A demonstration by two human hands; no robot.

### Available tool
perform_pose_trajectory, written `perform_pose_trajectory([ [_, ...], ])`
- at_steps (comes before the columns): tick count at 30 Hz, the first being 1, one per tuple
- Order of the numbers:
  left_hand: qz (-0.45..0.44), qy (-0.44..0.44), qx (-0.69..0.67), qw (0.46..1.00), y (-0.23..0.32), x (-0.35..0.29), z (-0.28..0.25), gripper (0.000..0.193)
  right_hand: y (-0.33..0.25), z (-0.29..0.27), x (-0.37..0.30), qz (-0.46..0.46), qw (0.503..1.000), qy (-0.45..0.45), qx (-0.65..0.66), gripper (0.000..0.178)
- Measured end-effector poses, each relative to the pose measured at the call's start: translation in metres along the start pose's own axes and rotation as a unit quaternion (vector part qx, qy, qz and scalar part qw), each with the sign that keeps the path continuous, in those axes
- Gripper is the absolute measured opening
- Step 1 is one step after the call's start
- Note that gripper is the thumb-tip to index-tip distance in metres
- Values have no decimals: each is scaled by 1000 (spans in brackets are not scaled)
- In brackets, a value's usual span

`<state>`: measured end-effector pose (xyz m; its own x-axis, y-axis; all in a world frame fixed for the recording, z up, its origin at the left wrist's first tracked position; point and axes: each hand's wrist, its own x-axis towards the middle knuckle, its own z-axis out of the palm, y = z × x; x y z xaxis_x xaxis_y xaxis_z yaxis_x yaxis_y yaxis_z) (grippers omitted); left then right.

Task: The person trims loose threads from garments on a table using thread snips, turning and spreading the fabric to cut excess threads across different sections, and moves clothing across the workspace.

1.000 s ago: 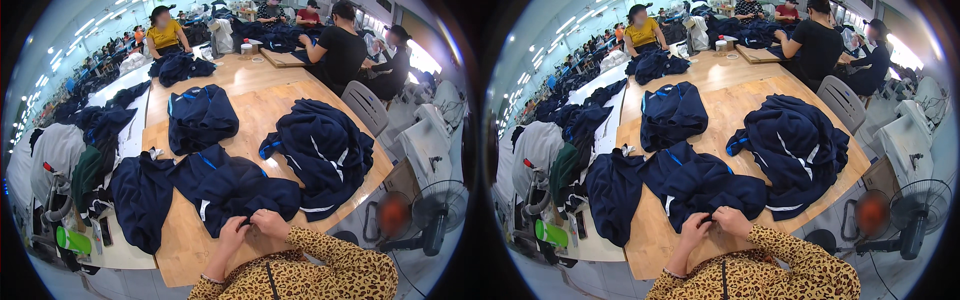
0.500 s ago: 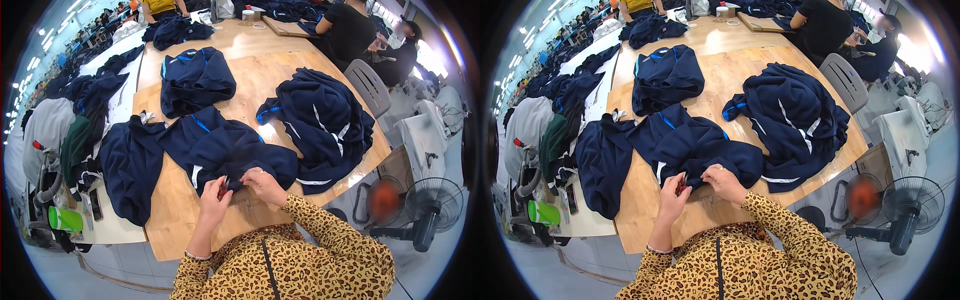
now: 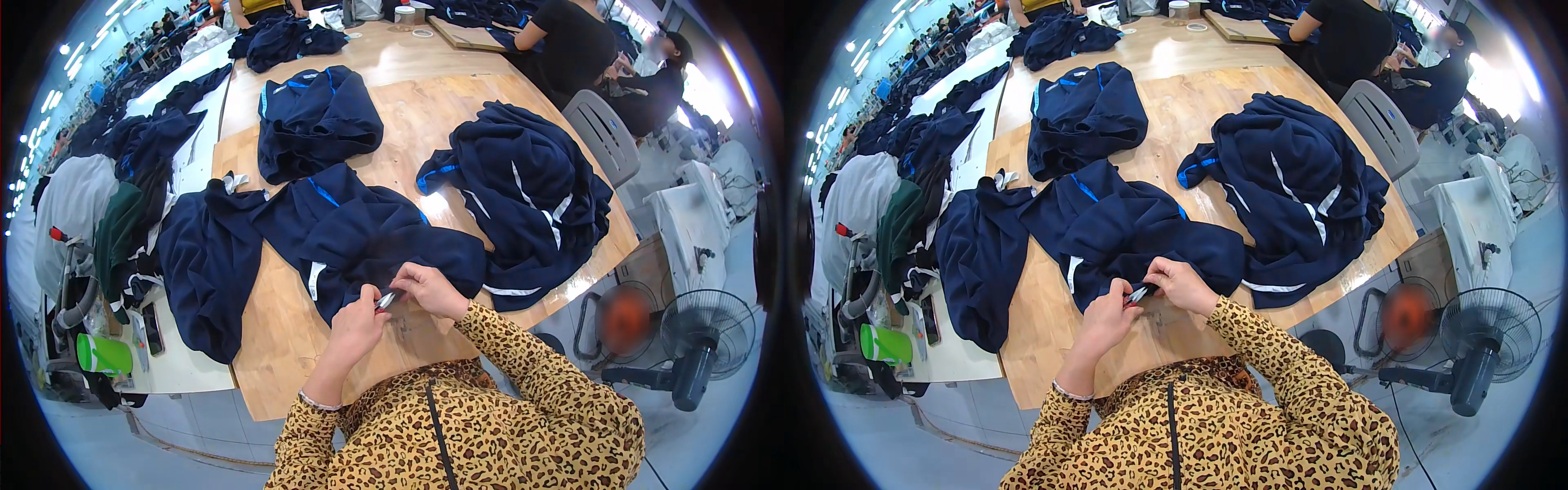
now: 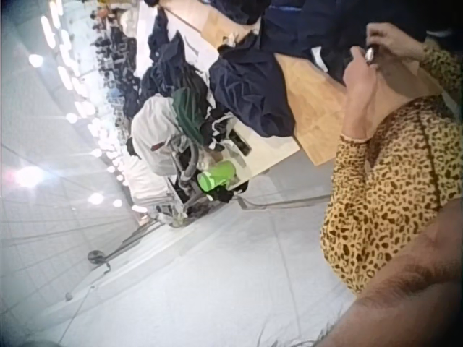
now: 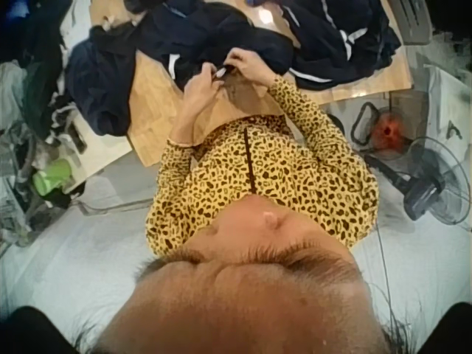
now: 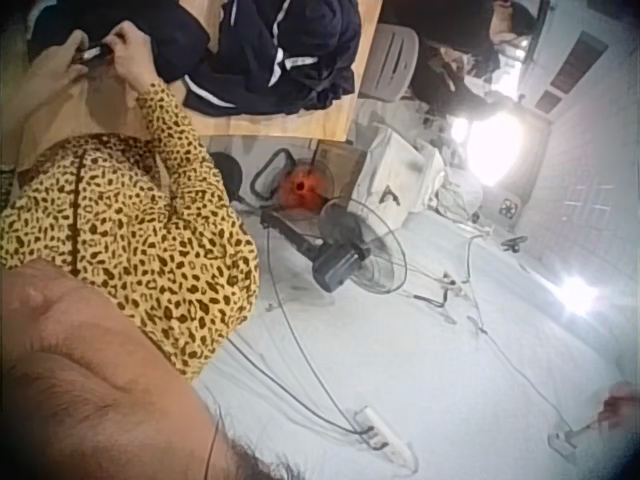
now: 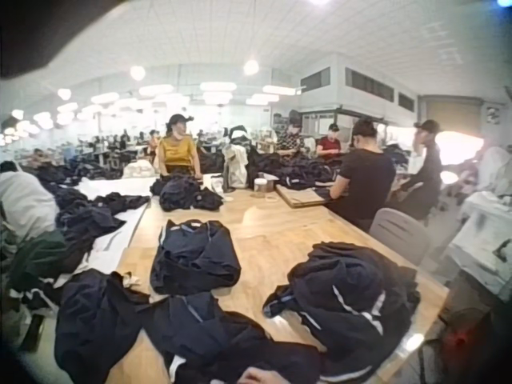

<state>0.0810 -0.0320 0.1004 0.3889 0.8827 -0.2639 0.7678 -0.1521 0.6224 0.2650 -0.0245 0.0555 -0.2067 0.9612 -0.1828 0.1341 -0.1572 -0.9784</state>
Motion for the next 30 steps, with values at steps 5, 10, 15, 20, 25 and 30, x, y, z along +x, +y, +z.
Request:
perform_pose_trajectory([
  [5, 0, 12, 22, 1000, -2, 7, 8, 33, -2, 0, 2, 1, 1000, -2, 9, 10],
  [10, 6, 14, 21, 1000, -4, 11, 12, 31, -3, -1, 3, 4, 1000, -5, 12, 10],
  [15, 12, 14, 0, 1000, -8, 11, 14, 30, -1, -3, 3, 27, 999, -3, 30, 10],
  [20, 7, 77, -134, 988, -25, 7, 6, 41, -10, -18, -17, -10, 999, 27, 19, 14],
  [25, -29, 100, -169, 980, -35, 3, 1, 48, -36, -39, -70, -59, 927, -288, -233, 19],
  [30, 77, 148, -75, 983, -29, 12, 26, 43, -7, -29, -68, -174, 937, -104, -283, 18],
])
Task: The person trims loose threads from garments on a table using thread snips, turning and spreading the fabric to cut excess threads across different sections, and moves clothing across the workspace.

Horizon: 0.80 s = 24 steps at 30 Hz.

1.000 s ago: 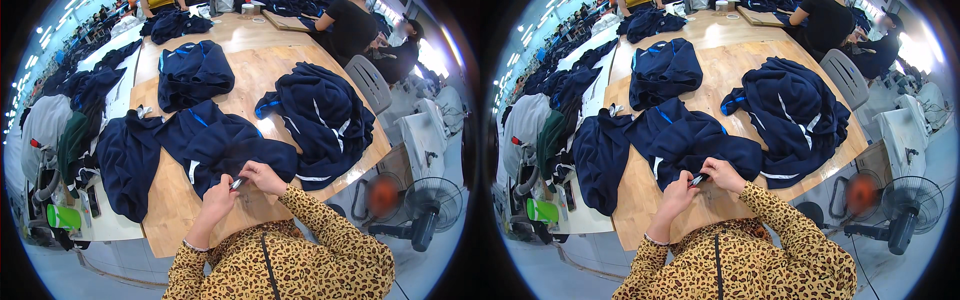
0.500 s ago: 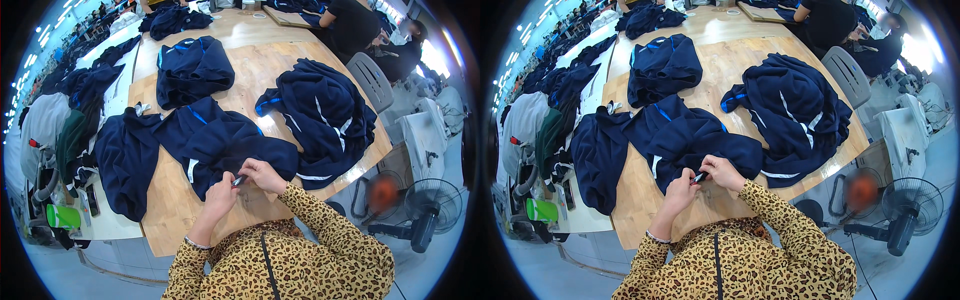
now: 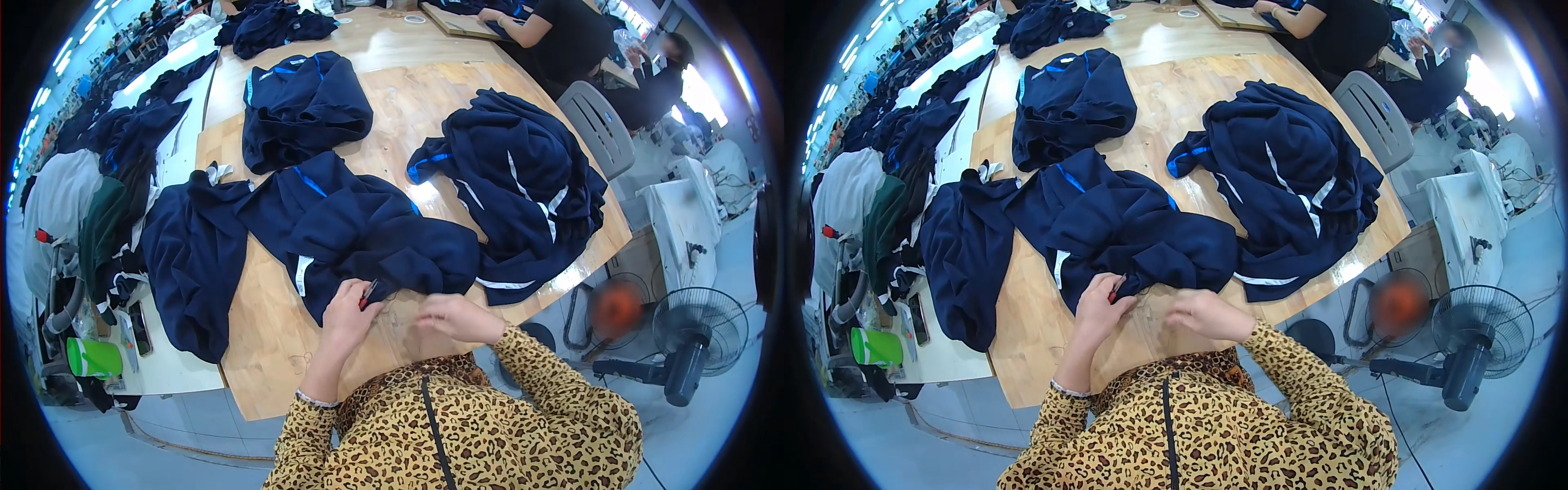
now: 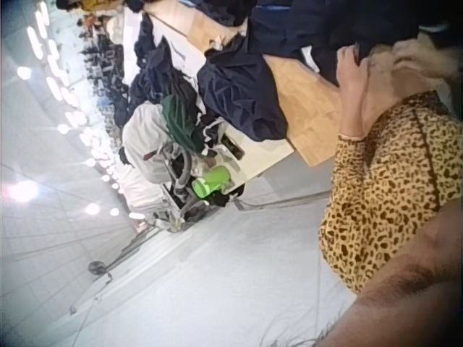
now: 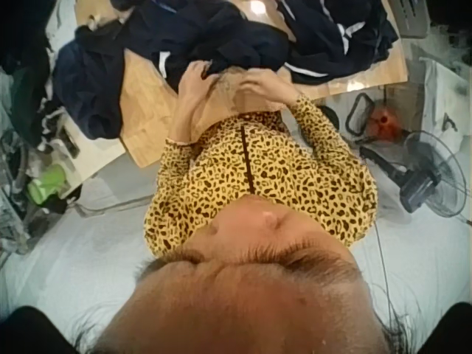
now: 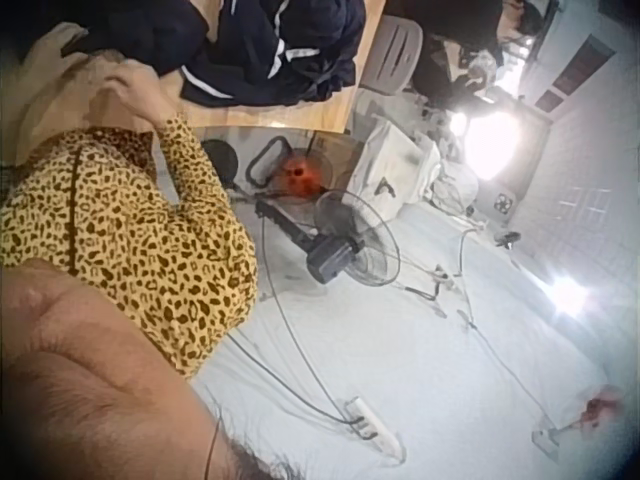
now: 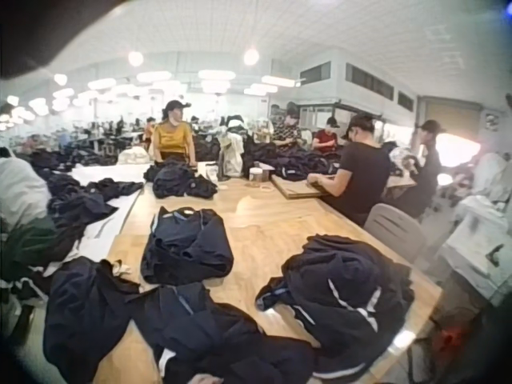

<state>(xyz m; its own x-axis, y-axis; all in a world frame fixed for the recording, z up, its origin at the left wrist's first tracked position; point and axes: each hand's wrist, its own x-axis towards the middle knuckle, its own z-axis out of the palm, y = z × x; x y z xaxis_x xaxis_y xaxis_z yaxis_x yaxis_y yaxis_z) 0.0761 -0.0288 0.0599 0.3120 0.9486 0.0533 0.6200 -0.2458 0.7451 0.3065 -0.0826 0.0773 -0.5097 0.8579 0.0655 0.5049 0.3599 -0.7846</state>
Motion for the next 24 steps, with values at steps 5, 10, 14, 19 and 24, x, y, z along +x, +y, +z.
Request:
perform_pose_trajectory([
  [5, -27, -28, -51, 998, -17, 5, 11, 35, 12, 48, 36, 170, 941, 199, 215, 23],
  [10, -156, -68, -222, 960, -33, 7, 18, 17, 17, 81, 65, 222, 889, 332, 224, 26],
  [14, -207, -120, -364, 900, -35, 9, 13, 5, 24, 86, 74, 235, 890, 339, 193, 17],
  [19, -247, -120, -420, 865, -28, 14, 6, 5, 34, 92, 75, 239, 850, 361, 300, 10],
  [24, -280, -109, -439, 846, -30, 17, 2, 7, 39, 80, 60, 229, 785, 298, 492, 7],
])
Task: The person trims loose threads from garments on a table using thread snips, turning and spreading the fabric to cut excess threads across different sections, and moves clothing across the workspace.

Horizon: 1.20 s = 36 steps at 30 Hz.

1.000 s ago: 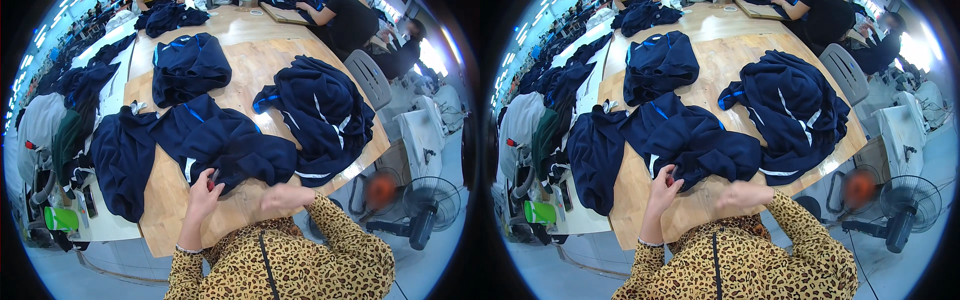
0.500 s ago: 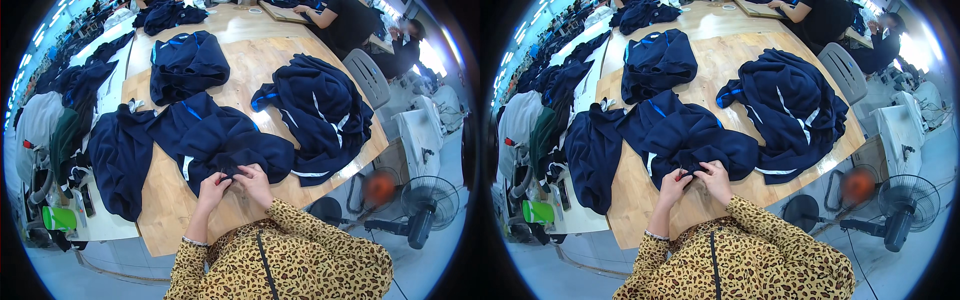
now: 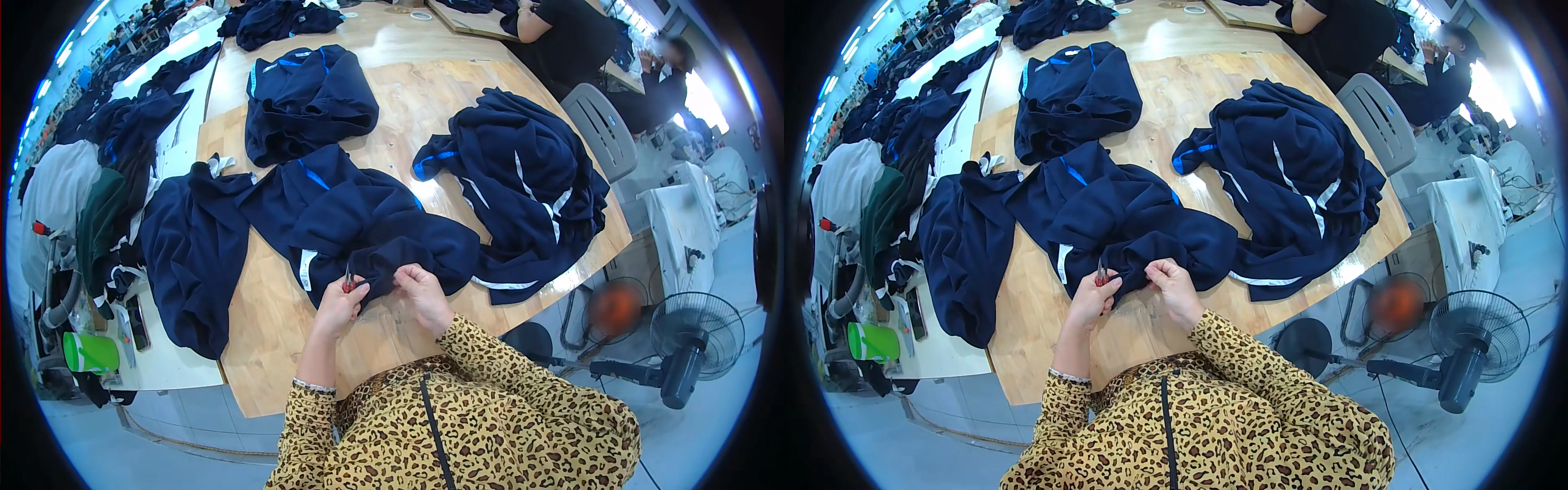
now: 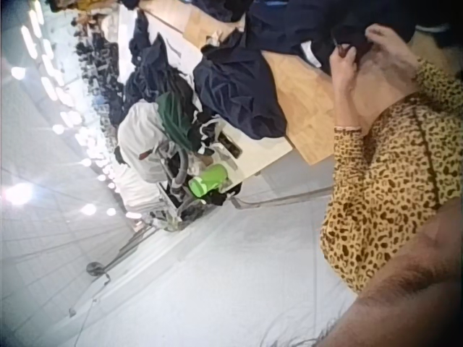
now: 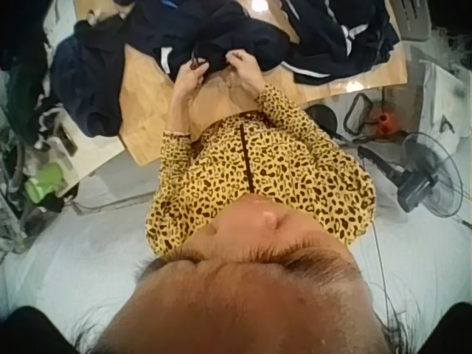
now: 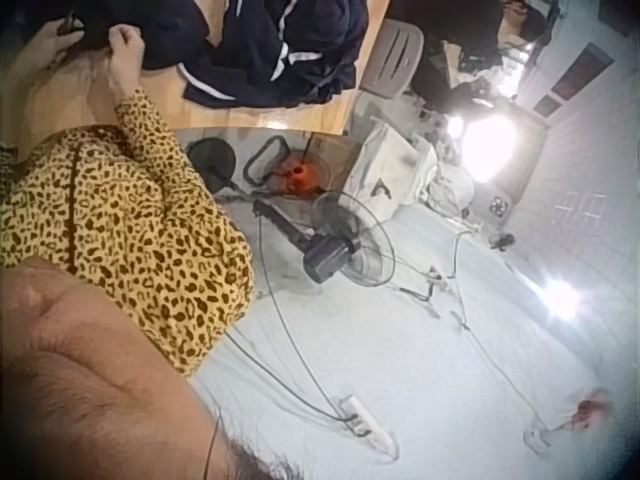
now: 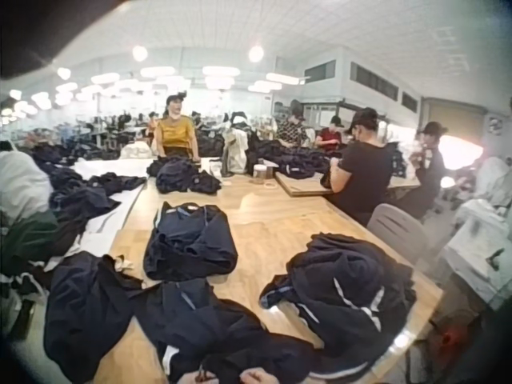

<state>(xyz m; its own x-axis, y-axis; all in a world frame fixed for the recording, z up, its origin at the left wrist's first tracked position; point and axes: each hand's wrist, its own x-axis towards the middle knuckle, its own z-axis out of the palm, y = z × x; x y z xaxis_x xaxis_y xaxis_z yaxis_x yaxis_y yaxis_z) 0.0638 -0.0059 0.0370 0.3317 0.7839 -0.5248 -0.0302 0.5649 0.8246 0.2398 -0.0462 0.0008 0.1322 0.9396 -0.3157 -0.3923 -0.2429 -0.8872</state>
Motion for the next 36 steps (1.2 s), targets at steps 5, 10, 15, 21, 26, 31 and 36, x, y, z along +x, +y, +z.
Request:
perform_pose_trajectory([
  [5, -7, 2, -7, 1000, -1, 2, -2, 8, -5, -13, 0, 36, 995, -50, 78, 5],
  [10, -12, 9, -22, 1000, 0, 4, -4, 8, -15, -37, 5, -72, 993, -84, -43, 12],
  [15, -7, 20, 17, 1000, 4, 3, 1, 10, -55, -64, 36, -301, 832, 111, -453, 32],
  [21, -13, 21, 32, 999, 4, 4, 1, 14, -69, -30, 14, -454, 770, 43, -446, 22],
  [26, 15, 25, 64, 998, 5, 3, 0, 12, -48, -14, 7, -426, 707, -47, -562, 34],
  [31, 198, 147, 23, 969, 0, -12, -23, 12, -60, -26, 19, -400, 709, 44, -578, 40],
  [36, 217, 320, -56, 920, 9, -6, -70, 16, -59, -54, 32, -376, 676, 16, -633, 24],
])
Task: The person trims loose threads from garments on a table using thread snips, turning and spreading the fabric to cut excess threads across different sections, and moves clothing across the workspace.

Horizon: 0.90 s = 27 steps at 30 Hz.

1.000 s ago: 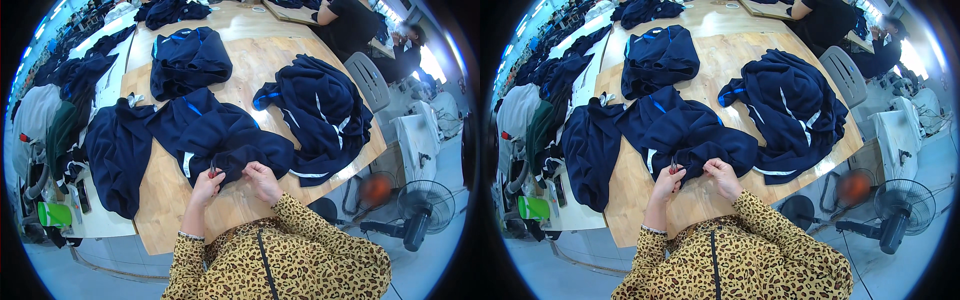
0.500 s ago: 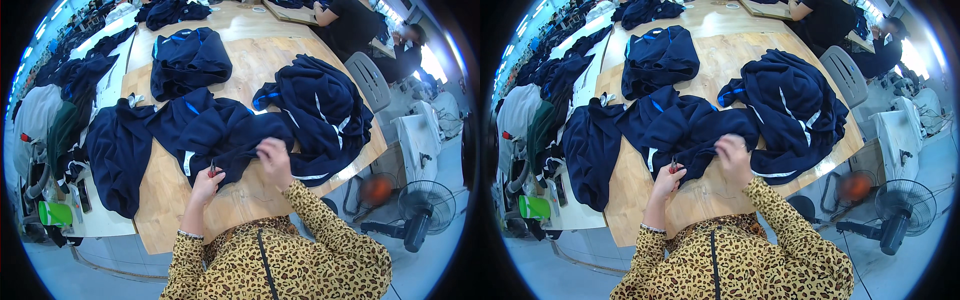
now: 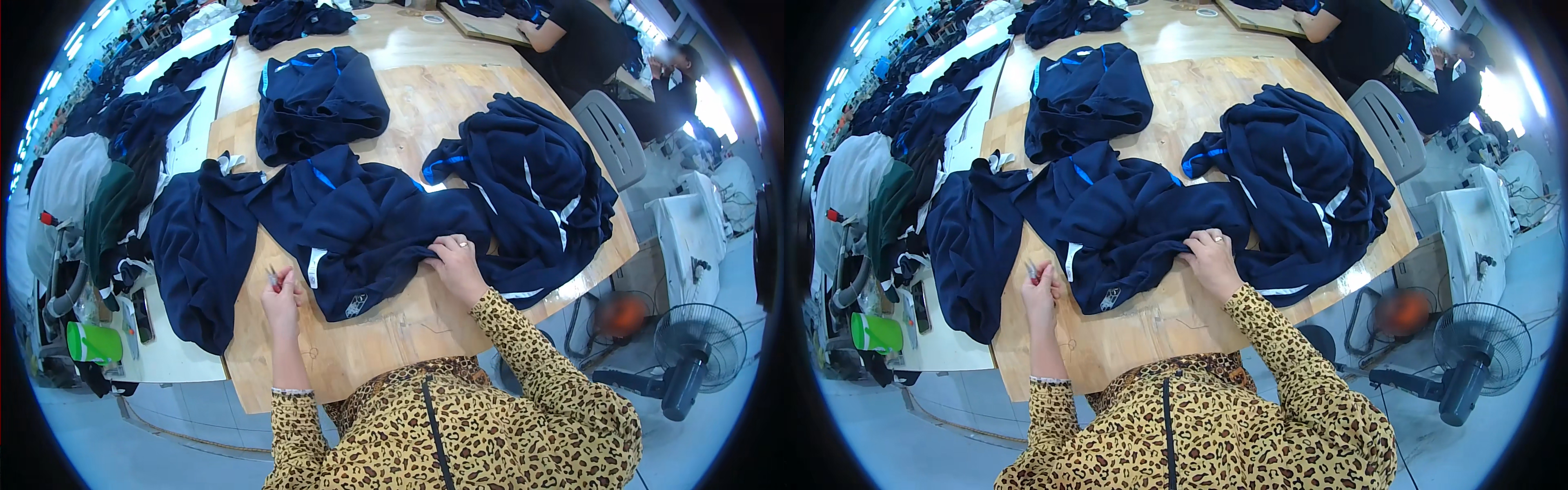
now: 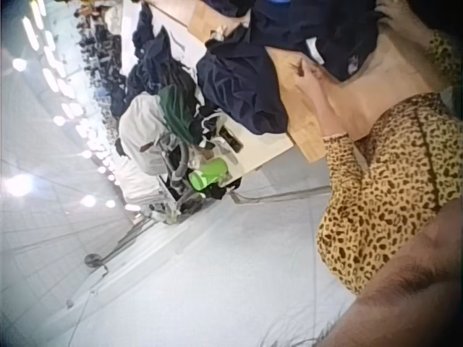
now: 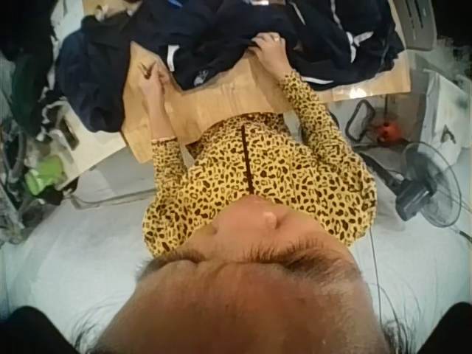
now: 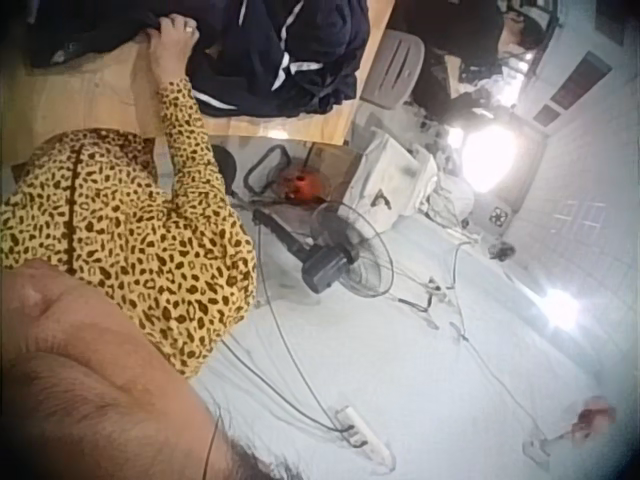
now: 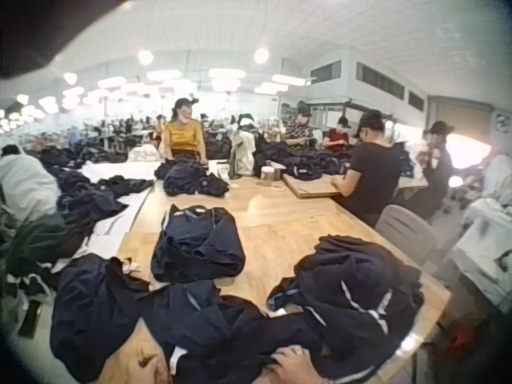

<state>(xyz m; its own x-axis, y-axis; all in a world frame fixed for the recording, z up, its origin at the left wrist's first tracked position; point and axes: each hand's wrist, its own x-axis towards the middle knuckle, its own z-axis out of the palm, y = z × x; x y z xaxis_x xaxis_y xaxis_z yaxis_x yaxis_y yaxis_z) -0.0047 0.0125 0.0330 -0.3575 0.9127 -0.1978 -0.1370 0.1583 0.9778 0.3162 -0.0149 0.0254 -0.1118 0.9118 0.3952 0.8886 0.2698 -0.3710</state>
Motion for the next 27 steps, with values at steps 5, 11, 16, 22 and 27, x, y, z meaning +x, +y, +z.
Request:
perform_pose_trajectory([
  [5, 126, -118, 210, 962, -23, 1, 14, 22, 7, 2, 0, -11, 999, -14, 31, 14],
  [11, 141, 63, 312, 937, -17, 19, -1, 15, 37, -33, -15, 38, 990, -134, 5, 14],
  [16, 120, 19, 314, 942, -7, 6, 5, 18, 17, -34, -11, 28, 996, -80, -32, 17],
  [22, 345, -25, 258, 902, 28, -54, 41, 29, -24, -10, -17, -2, 999, -39, 24, 23],
  [27, 334, -208, 336, 856, -9, -74, 73, 25, -40, 8, -20, 33, 995, 6, 89, 23],
])
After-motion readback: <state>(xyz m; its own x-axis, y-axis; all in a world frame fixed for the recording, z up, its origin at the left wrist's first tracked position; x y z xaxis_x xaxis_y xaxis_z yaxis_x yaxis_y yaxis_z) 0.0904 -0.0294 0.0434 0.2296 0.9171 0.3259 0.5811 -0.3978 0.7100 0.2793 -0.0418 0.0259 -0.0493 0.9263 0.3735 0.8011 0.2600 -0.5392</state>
